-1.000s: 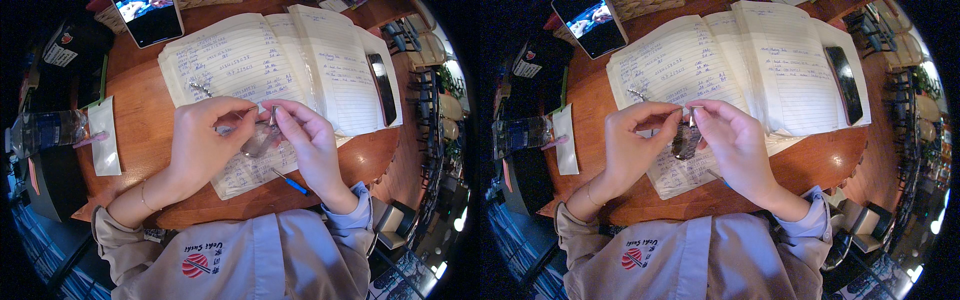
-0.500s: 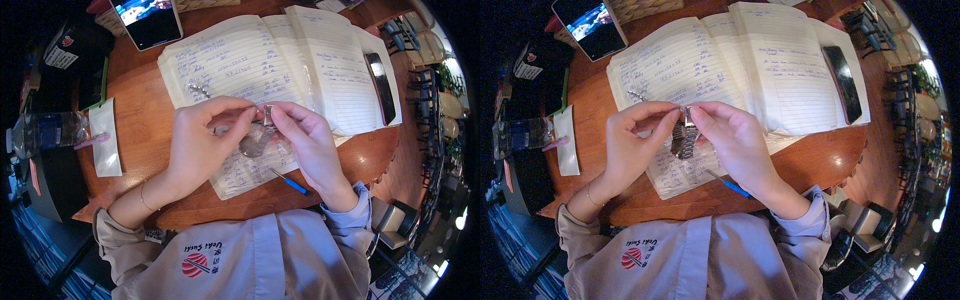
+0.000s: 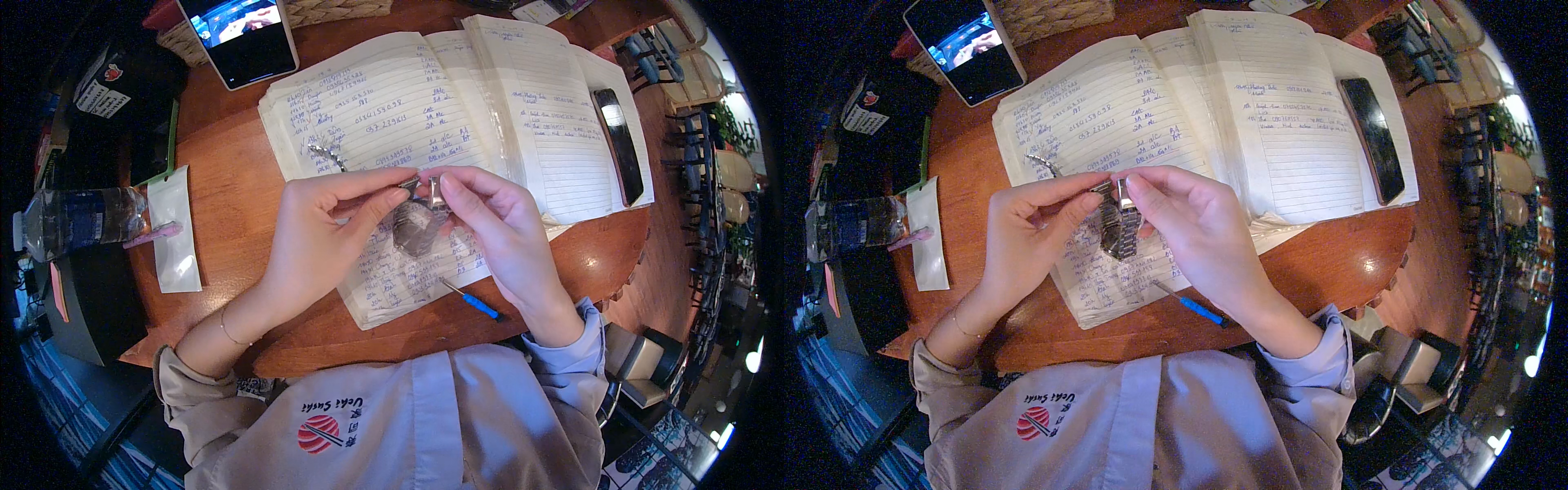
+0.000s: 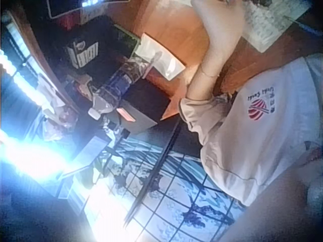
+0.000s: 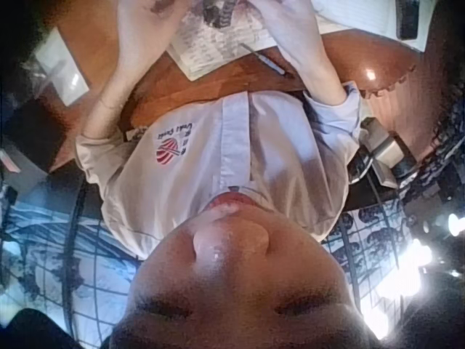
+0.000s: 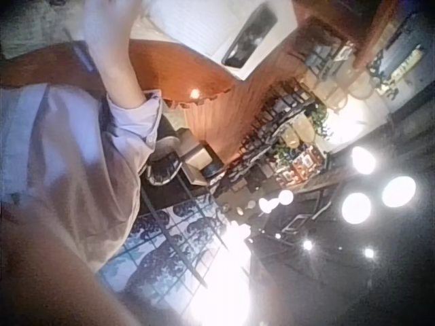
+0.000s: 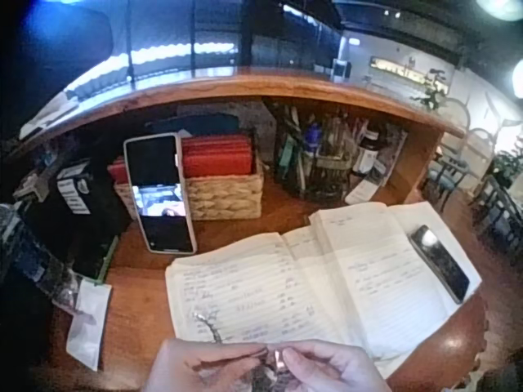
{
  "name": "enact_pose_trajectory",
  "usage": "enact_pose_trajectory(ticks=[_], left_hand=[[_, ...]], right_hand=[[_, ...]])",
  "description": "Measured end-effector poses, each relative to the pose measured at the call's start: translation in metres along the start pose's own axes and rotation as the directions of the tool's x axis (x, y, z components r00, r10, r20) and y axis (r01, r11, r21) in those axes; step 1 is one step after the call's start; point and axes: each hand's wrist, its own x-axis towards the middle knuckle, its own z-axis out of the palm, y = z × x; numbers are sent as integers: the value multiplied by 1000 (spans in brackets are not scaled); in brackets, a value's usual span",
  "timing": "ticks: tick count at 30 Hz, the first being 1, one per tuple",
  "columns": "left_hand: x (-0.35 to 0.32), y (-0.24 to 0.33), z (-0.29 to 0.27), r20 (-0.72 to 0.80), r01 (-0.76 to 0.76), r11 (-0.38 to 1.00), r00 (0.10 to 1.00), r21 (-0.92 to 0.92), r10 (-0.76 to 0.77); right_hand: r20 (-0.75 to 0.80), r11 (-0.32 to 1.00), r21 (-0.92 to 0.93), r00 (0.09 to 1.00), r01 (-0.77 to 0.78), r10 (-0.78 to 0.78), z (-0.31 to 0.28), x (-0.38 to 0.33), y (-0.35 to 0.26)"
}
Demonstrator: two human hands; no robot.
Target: The person holds a metal watch band and uses a small tool to manipulate the clasp and links. They repeatedly open and close the clasp, adjust the band, and inspect the mechanism while seated at a wooden table with a notebook and phone nearby.
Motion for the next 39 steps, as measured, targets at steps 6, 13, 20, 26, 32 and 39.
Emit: enact_pose_trajectory(ticks=[6,13,20,26,32,39], left_hand=[[2,-1,-4,40,13,990,999,-141,-7],[4,0,-5,116,-161,986,980,-36,164],[4,-3,-5,167,-275,942,955,193,245],[-5,-3,6,44,-248,947,969,202,244],[-5,-8,12,-67,-256,949,960,186,272],[-7,-12,19,-97,18,895,993,-445,-68]], right_hand=[[51,999,-44,998,-24,26,-2,-2,-10],[135,997,-52,989,-48,54,-10,-2,-13],[125,997,-81,992,7,3,-8,-4,-14],[80,991,-101,993,93,-85,-3,-7,-12],[29,959,-181,976,220,-218,4,-9,-7],[32,892,-295,936,343,-350,5,-4,8]])
